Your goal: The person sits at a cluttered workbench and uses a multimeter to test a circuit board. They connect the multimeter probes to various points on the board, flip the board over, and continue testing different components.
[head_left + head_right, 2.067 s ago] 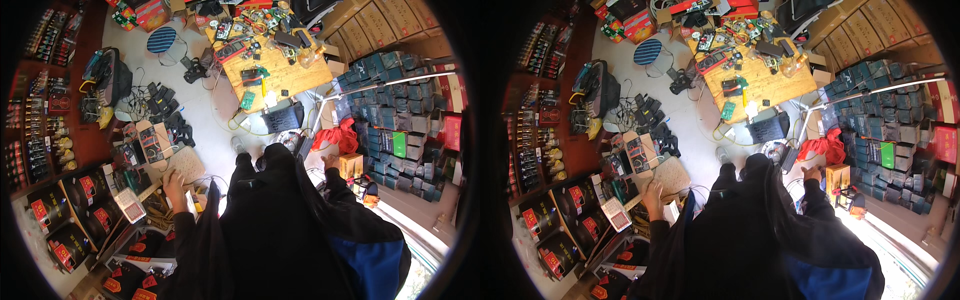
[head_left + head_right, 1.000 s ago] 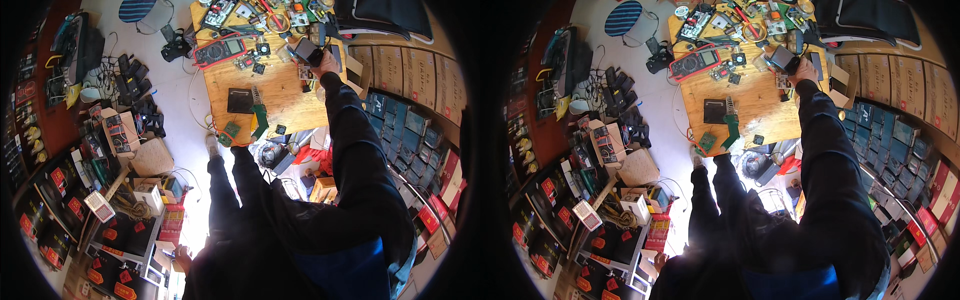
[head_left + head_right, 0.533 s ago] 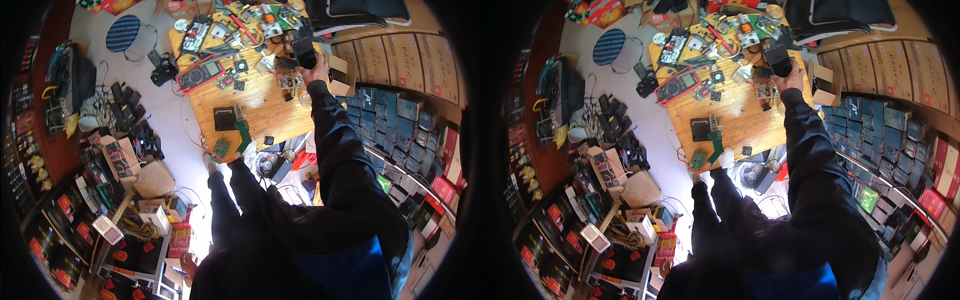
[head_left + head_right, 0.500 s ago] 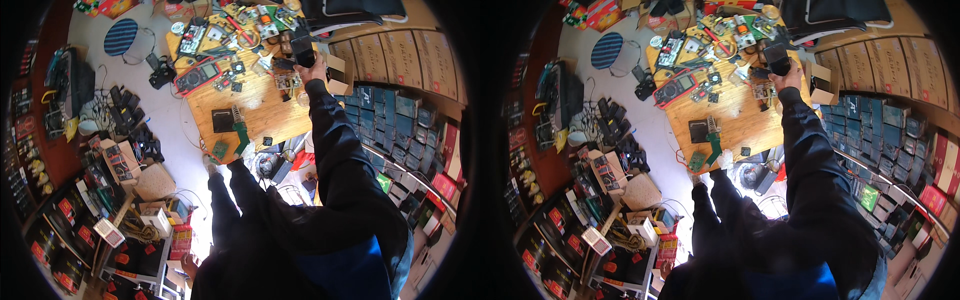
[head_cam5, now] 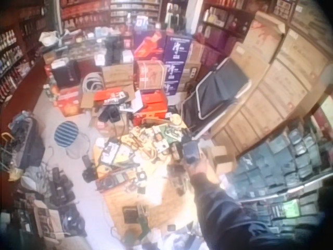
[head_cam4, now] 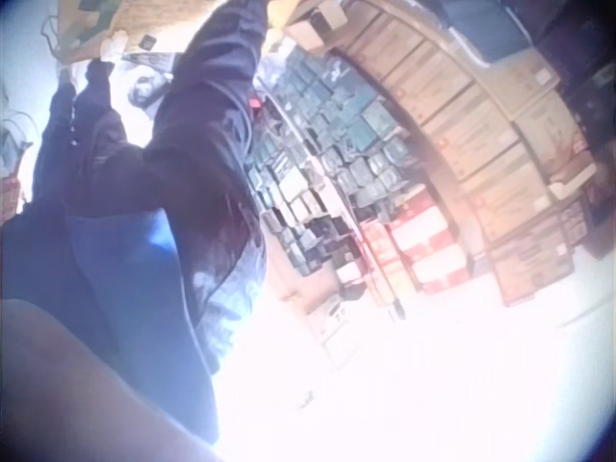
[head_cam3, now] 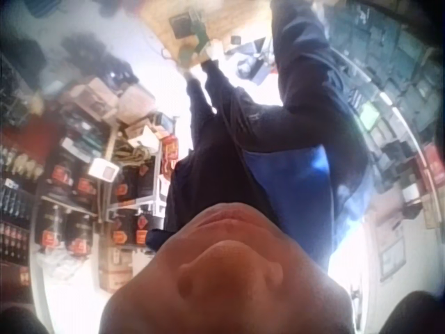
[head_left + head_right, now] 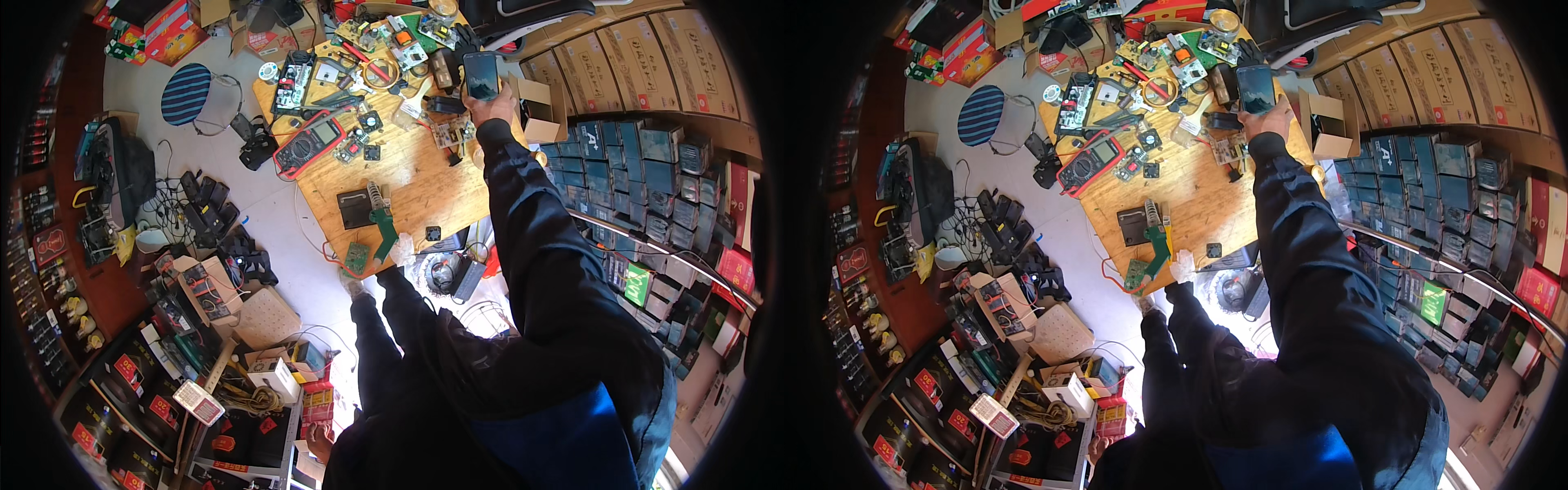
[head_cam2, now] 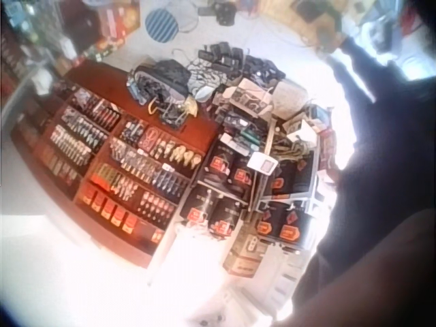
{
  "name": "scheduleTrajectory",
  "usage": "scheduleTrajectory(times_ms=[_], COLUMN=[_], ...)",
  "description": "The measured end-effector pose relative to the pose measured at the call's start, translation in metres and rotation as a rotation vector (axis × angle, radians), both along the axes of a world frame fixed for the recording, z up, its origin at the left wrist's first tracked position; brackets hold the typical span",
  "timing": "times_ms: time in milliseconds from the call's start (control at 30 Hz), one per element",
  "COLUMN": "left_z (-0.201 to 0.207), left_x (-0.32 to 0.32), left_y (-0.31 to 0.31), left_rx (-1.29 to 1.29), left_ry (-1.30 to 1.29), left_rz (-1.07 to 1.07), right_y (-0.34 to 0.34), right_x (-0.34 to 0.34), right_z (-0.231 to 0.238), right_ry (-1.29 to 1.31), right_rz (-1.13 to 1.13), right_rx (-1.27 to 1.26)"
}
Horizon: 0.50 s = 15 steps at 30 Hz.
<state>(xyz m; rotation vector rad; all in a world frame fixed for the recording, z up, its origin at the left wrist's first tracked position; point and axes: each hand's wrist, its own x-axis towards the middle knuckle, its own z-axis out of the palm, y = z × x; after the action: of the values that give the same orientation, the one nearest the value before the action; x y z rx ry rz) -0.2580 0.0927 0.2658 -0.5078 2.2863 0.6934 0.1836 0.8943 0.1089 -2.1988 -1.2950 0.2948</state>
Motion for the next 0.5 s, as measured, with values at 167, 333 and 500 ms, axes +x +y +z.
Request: scheduleTrajectory(times_ms=[167,333,500], left_z=[0.008,0.021,0.019], left_x=[0.004,0.015,0.022], left_y=[0.010,0.030,0.033], left_rx=[-0.034,-0.054,-0.057], left_ry=[-0.017,-0.010,0.013], left_rz=[-0.016,-0.048,-0.035], right_y=[-0.004,-0.006,-0.009], right_x=[-0.010,-0.018,-0.017], right_z=[0.011,0.017,0.011], right_ry=[0.036,0.014,-0.008], right_rz=[-0.033,-0.004,0.031], right_rx=[-0.084,-0.102,-0.101])
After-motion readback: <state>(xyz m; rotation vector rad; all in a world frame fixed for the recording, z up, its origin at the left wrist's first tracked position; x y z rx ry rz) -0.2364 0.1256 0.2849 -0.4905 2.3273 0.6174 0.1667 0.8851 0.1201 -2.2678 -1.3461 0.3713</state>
